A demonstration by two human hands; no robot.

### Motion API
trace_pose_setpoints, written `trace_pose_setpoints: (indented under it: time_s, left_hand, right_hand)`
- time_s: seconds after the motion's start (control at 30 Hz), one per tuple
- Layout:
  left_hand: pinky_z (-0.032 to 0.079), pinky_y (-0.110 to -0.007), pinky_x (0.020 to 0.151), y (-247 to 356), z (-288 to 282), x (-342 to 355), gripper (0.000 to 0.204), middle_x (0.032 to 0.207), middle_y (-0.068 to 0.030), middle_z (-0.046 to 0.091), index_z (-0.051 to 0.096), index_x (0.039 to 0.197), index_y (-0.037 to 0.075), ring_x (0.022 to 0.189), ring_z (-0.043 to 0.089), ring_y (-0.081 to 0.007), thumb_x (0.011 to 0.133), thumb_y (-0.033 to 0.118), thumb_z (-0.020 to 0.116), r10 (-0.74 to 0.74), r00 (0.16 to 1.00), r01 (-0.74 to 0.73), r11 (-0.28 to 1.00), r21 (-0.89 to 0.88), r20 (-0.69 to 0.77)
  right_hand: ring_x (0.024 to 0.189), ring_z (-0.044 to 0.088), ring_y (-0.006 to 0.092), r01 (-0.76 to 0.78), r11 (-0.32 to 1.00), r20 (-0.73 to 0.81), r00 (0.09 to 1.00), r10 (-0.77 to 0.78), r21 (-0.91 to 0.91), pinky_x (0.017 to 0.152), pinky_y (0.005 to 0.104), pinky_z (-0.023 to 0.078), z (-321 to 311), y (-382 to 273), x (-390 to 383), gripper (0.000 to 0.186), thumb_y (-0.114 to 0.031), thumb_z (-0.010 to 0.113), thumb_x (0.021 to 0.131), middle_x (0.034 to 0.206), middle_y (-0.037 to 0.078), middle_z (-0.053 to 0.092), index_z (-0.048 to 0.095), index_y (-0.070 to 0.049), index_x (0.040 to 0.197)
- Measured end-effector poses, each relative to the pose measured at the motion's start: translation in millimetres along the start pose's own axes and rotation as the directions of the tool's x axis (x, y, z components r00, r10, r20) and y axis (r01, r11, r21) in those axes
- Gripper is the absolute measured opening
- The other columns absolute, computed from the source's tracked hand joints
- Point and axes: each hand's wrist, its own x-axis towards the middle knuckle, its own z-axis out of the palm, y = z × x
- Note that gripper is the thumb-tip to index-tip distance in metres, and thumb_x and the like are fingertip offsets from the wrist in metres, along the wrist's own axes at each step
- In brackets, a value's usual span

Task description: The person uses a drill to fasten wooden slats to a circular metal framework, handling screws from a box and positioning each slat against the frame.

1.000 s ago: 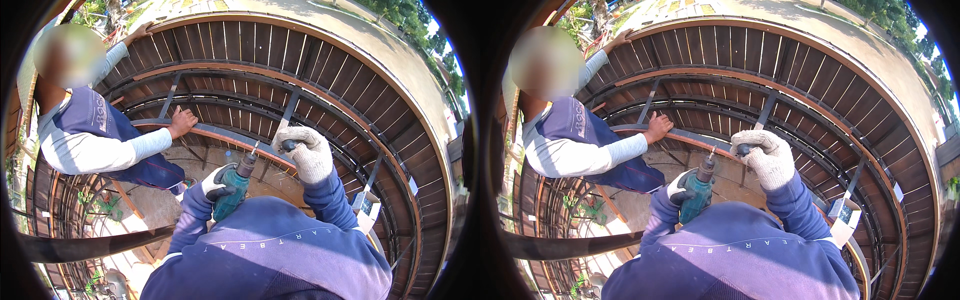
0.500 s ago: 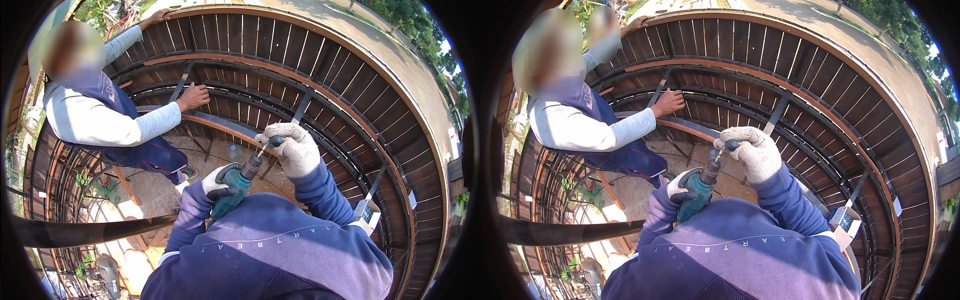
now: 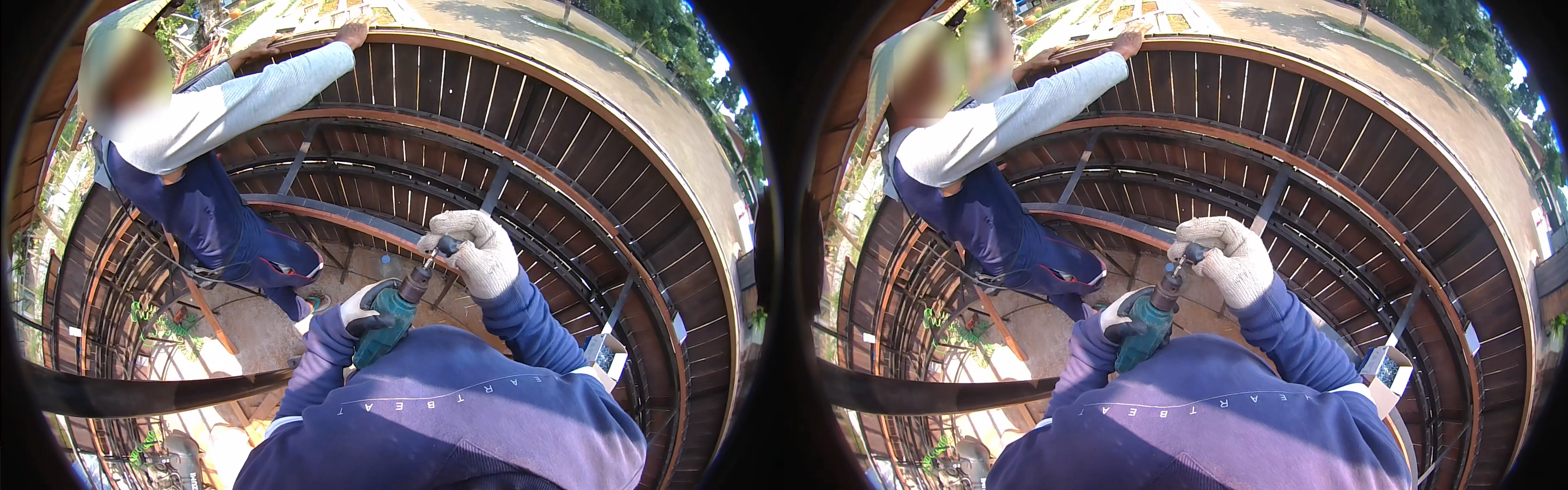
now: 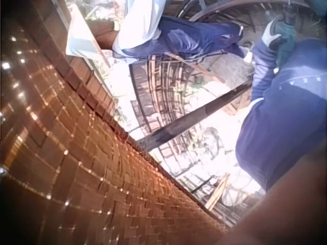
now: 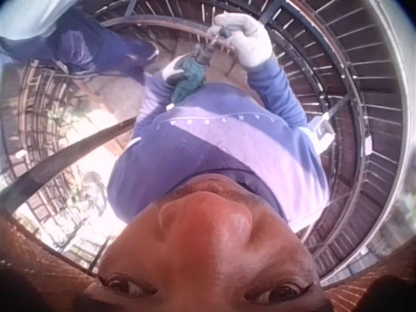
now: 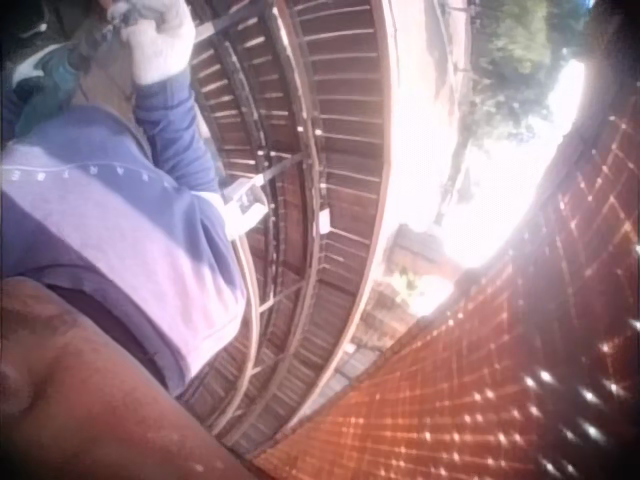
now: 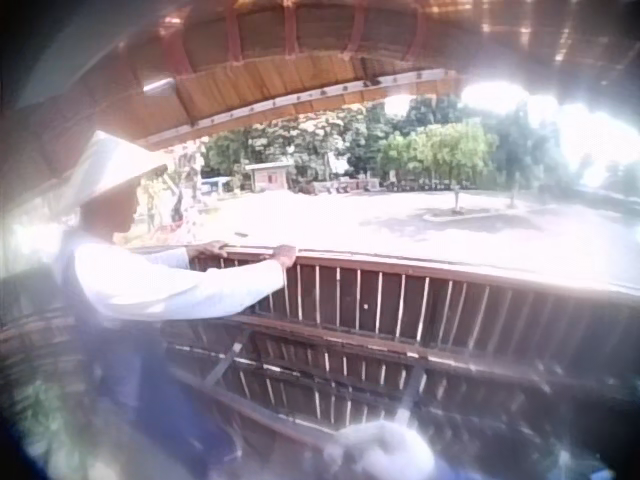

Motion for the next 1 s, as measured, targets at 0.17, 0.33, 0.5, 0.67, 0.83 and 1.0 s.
trace_pose_setpoints:
  time_s: [0.17, 0.33, 0.5, 0.67, 0.83, 1.0]
  left_hand:
    - [0.06, -0.039, 0.082, 3.8, -5.1, 0.3, 0.08, 0.104, -0.0166, 0.069, 0.049, 0.138, -0.007, 0.092, 0.073, -0.0266, 0.08, 0.036, 0.083, -0.002, 1.0, 0.003, 0.998, -0.057, 0.014]
    - [0.06, -0.038, 0.081, 13.2, -15.7, -0.6, 0.076, 0.105, -0.0178, 0.069, 0.047, 0.14, -0.006, 0.091, 0.073, -0.0269, 0.084, 0.036, 0.078, 0.015, 0.999, -0.012, 0.996, -0.088, 0.03]
    - [0.06, -0.037, 0.079, 22.6, -40.9, 1.4, 0.077, 0.105, -0.0183, 0.069, 0.046, 0.14, -0.006, 0.089, 0.073, -0.0271, 0.085, 0.039, 0.076, 0.026, 0.996, -0.019, 0.997, -0.074, 0.083]
    - [0.06, -0.037, 0.079, 30.3, -62.1, -0.8, 0.078, 0.105, -0.0188, 0.069, 0.046, 0.14, -0.006, 0.09, 0.073, -0.0271, 0.085, 0.04, 0.076, -0.031, 0.99, 0.04, 0.997, -0.062, 0.139]
    - [0.06, -0.039, 0.079, 37.1, -80.5, 5.9, 0.08, 0.105, -0.0198, 0.069, 0.045, 0.14, -0.007, 0.091, 0.073, -0.0277, 0.083, 0.04, 0.078, -0.058, 0.979, 0.073, 0.995, -0.072, 0.194]
    - [0.061, -0.04, 0.078, 31.8, -93.3, 31.1, 0.082, 0.106, -0.0214, 0.069, 0.045, 0.14, -0.007, 0.089, 0.073, -0.0299, 0.082, 0.04, 0.079, -0.085, 0.966, 0.126, 0.979, -0.161, 0.244]
  right_hand:
    - [0.106, 0.071, 0.0235, -0.053, 0.999, -0.025, 0.998, 0.053, 0.0, 0.095, 0.0342, 0.056, 6.6, 5.6, 11.8, 0.056, 0.01, 0.054, 0.079, 0.112, 0.016, 0.073, 0.057, 0.004, 0.134]
    - [0.109, 0.07, 0.0221, -0.067, 0.983, -0.111, 0.993, 0.049, -0.169, 0.098, 0.0347, 0.055, 20.9, 12.6, 26.4, 0.059, 0.01, 0.055, 0.08, 0.115, 0.016, 0.072, 0.056, 0.004, 0.139]
    - [0.118, 0.066, 0.0283, 0.037, 0.993, -0.046, 0.998, -0.043, -0.114, 0.105, 0.0411, 0.051, 38.6, 30.6, 26.5, 0.086, -0.022, 0.077, 0.089, 0.135, 0.02, 0.061, 0.033, -0.001, 0.16]
    - [0.12, 0.065, 0.0291, -0.009, 0.998, -0.053, 0.999, 0.006, -0.059, 0.108, 0.0428, 0.049, 40.4, 40.8, 37.0, 0.098, -0.033, 0.083, 0.087, 0.136, 0.021, 0.06, 0.029, -0.001, 0.162]
    - [0.122, 0.065, 0.0312, 0.059, 0.997, -0.029, 0.998, -0.06, -0.039, 0.108, 0.0445, 0.049, 36.2, 48.4, 47.2, 0.097, -0.036, 0.081, 0.088, 0.139, 0.023, 0.059, 0.029, 0.001, 0.161]
    - [0.121, 0.066, 0.0251, -0.024, 0.999, -0.174, 0.984, 0.029, 0.035, 0.11, 0.0388, 0.05, 28.4, 55.7, 43.1, 0.062, 0.002, 0.053, 0.08, 0.128, 0.018, 0.069, 0.054, 0.006, 0.142]
